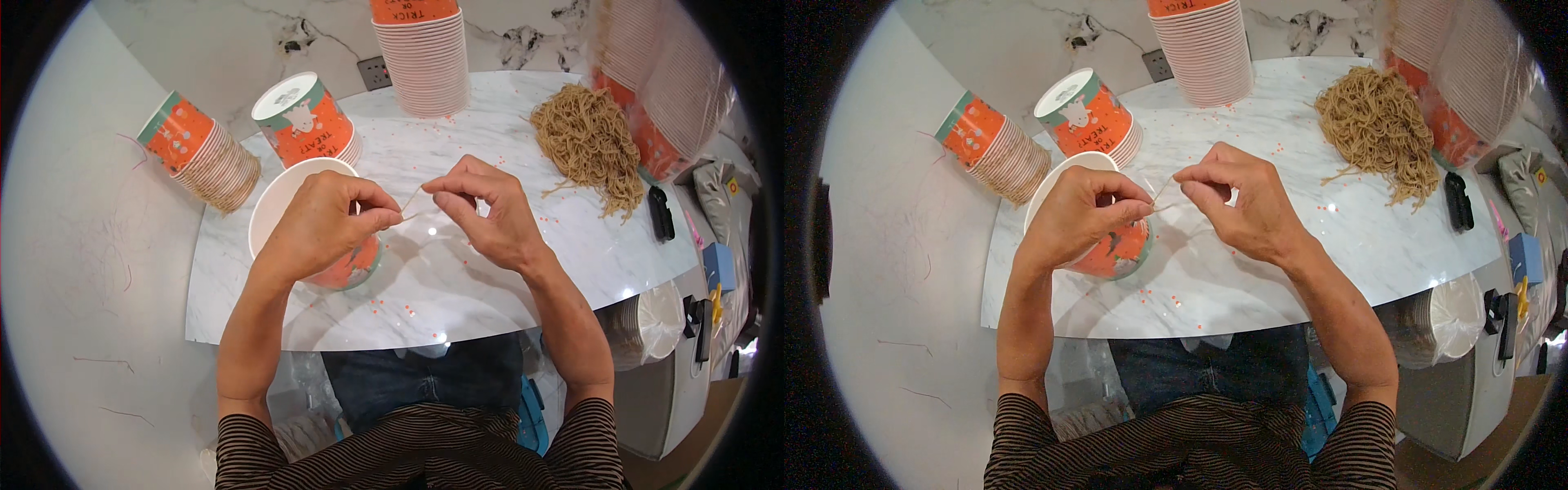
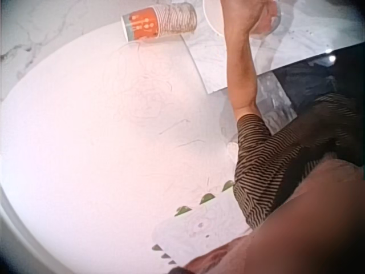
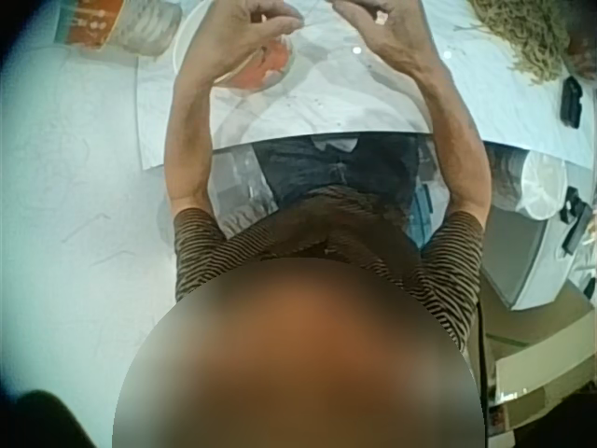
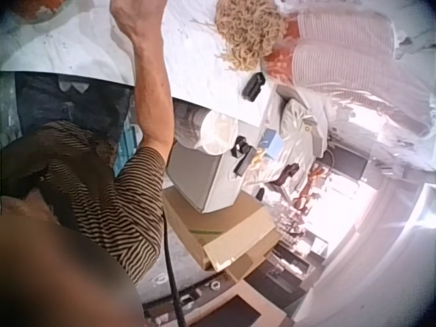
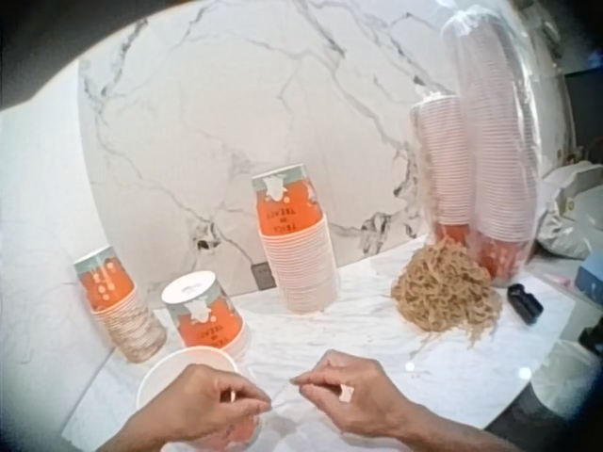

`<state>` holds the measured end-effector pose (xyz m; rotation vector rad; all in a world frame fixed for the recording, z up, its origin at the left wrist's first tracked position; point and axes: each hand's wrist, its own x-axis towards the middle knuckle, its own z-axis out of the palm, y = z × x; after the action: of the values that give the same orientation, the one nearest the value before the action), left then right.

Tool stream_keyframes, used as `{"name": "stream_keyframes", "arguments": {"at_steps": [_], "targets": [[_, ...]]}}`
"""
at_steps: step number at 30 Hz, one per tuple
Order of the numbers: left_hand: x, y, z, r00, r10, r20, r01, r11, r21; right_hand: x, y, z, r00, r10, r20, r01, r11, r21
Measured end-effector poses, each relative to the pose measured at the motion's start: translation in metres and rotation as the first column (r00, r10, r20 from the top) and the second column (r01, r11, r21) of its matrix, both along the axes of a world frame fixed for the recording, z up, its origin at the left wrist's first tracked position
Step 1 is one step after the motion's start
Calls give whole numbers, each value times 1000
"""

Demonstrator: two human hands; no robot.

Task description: Tying twine handles onto pre-punched paper Halloween treat buckets.

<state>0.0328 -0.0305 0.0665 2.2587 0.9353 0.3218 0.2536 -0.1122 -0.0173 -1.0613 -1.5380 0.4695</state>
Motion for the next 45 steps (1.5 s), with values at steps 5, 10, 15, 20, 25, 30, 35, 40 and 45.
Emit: {"name": "stream_keyframes", "arguments": {"at_steps": [5,10,15,20,25,30,35,40,45], "targets": [[1,2,-4,998,-57,-13,58,991,123,3,4,-2,989,-114,98,99,984,148],[1,12,-3,994,-39,105,58,981,-184,-5,4,-7,999,25,31,-25,999,-21],[1,15,-6,987,-14,162,53,970,-236,-16,4,-11,987,153,-46,-159,963,-218],[-1,18,-7,988,-38,147,71,972,-222,-23,9,-19,983,137,-124,-165,955,-247],[-4,21,-8,985,5,171,21,989,-150,-11,9,-15,971,150,-188,-202,933,-299],[-8,26,-9,978,54,200,-23,988,-155,-5,6,-8,967,53,-249,-154,900,-408],[-7,25,-12,964,94,248,-55,986,-160,-3,4,-2,983,21,-184,-102,890,-444],[-7,25,-10,979,71,191,-75,997,14,-2,4,-5,989,47,-144,-103,905,-412],[-12,27,-9,969,87,232,-70,994,-82,2,4,-3,987,68,-148,-122,911,-393]]}}
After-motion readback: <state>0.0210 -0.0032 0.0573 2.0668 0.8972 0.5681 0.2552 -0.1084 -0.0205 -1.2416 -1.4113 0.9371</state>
